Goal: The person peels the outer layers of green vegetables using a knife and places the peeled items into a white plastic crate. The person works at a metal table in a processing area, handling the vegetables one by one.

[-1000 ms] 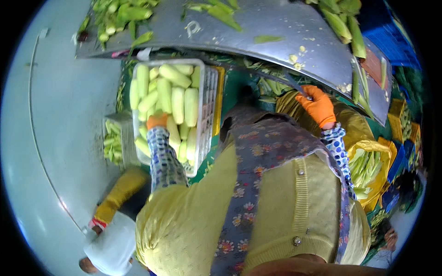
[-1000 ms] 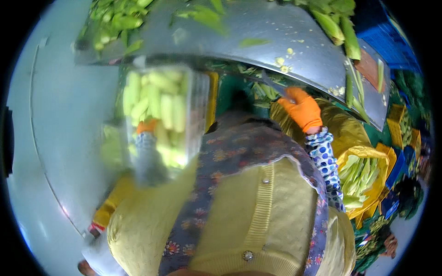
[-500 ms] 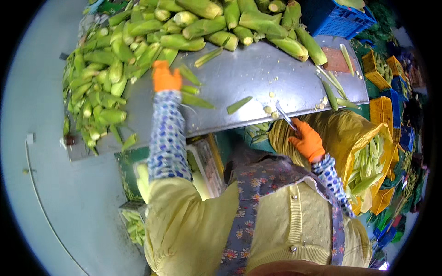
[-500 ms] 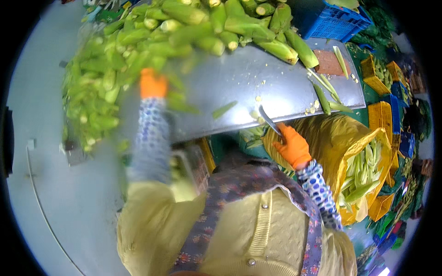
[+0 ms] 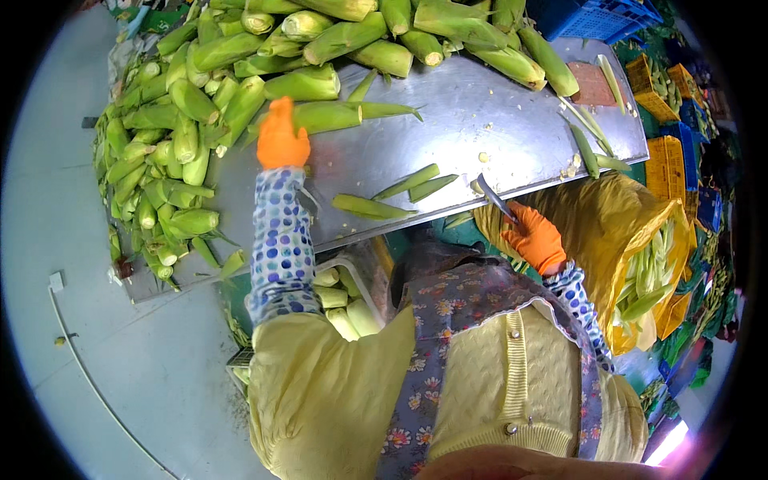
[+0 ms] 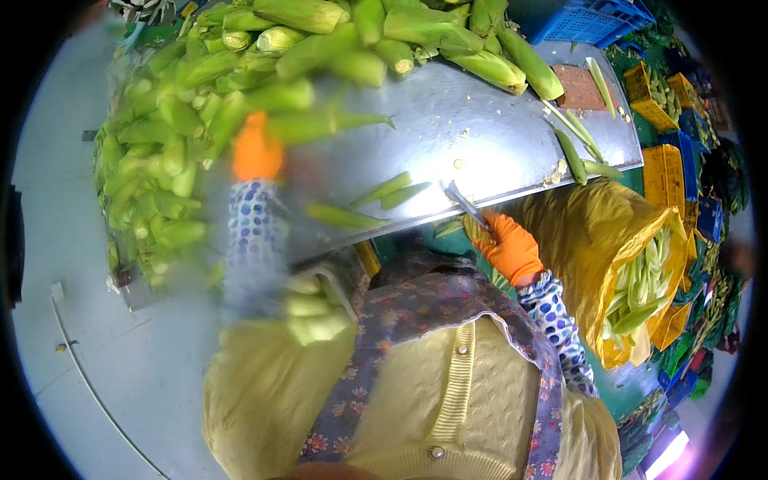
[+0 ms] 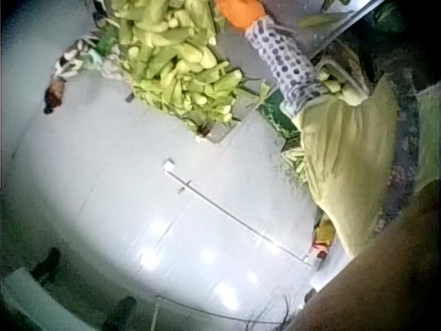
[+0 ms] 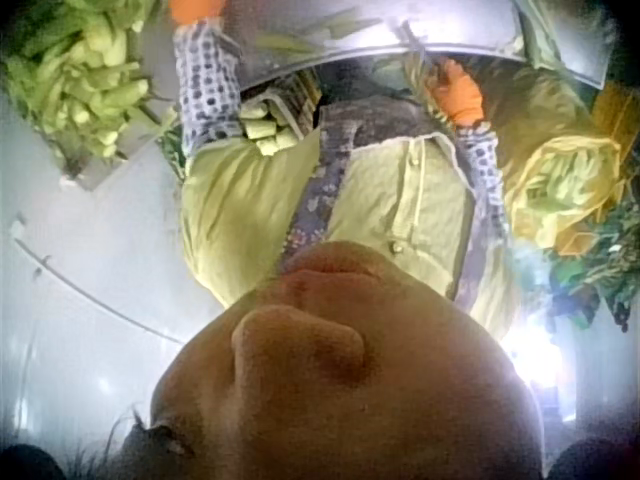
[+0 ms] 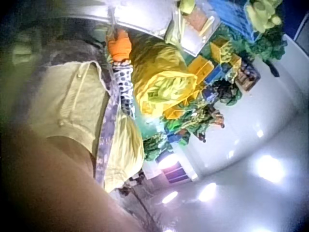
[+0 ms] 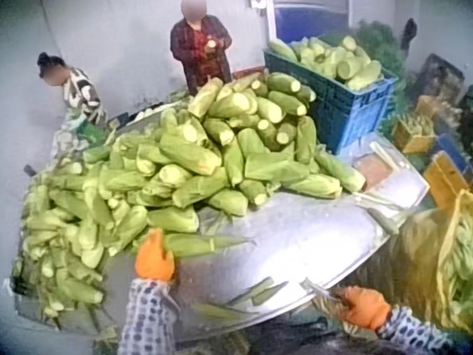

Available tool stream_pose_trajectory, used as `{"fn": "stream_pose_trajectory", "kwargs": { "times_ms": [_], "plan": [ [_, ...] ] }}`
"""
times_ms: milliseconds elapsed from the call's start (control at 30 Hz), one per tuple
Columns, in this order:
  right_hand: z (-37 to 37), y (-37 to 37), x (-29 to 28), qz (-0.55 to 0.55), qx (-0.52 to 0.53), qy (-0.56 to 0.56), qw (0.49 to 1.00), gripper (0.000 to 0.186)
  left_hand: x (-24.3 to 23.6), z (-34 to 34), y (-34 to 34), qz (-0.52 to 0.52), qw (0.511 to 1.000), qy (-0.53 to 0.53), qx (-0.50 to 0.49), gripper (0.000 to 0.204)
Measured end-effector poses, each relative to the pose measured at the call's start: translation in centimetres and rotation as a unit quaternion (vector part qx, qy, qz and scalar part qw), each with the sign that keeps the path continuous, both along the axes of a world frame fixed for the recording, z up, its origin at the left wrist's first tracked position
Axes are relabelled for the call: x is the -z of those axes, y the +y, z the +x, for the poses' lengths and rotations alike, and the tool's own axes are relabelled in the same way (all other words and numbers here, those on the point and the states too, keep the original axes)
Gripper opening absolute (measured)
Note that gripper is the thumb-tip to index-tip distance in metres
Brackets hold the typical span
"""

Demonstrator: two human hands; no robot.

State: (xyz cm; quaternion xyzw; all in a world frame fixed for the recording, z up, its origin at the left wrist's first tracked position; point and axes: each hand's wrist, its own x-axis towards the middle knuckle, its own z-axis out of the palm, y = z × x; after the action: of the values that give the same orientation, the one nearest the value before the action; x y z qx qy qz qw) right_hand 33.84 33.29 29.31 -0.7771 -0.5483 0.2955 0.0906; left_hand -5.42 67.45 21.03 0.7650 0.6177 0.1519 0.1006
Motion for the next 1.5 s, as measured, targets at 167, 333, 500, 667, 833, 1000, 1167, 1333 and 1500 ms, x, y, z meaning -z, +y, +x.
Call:
{"fn": "stream_pose_trajectory", "kwargs": {
  "times_ms": [167, 333, 500, 667, 833, 1000, 1167, 1333, 1500],
  "plan": [
    [-2.1, 2.1, -0.6, 0.046, -0.049, -0.007, 0.998, 0.056, 3.0, 0.2, 3.5, -0.050, 0.974, 0.162, 0.148, 0.084],
    [-2.1, 1.2, -1.0, 0.063, -0.027, -0.018, 0.997, 0.044, 3.7, 0.9, 1.5, -0.080, 0.976, -0.006, 0.202, 0.077],
    [-1.6, 0.9, -1.7, 0.168, 0.005, 0.034, 0.985, 0.046, -2.2, 5.1, -5.8, -0.180, 0.893, -0.387, 0.145, 0.068],
    [-1.4, 0.9, -4.1, 0.216, 0.048, -0.020, 0.975, 0.051, -8.9, 12.0, -10.8, -0.330, 0.668, -0.639, 0.192, 0.060],
    [-0.6, -2.3, -7.7, 0.283, 0.003, -0.048, 0.958, 0.061, -10.8, 22.5, -17.4, -0.501, 0.364, -0.784, 0.048, 0.042],
    [1.4, -7.0, -9.3, 0.317, -0.016, -0.064, 0.946, 0.078, -12.4, 29.5, -24.4, -0.538, 0.361, -0.751, 0.130, 0.043],
    [3.9, -10.1, -9.6, 0.371, 0.028, -0.088, 0.924, 0.075, -13.5, 33.1, -29.1, -0.336, 0.624, -0.576, 0.408, 0.047],
    [6.1, -12.7, -7.9, 0.459, 0.102, -0.069, 0.880, 0.061, -12.9, 37.0, -31.8, -0.651, 0.302, -0.689, 0.099, 0.044],
    [9.3, -15.0, -8.0, 0.391, 0.046, -0.137, 0.909, 0.055, -14.3, 37.5, -32.4, -0.609, 0.424, -0.658, 0.130, 0.046]
  ]
}}
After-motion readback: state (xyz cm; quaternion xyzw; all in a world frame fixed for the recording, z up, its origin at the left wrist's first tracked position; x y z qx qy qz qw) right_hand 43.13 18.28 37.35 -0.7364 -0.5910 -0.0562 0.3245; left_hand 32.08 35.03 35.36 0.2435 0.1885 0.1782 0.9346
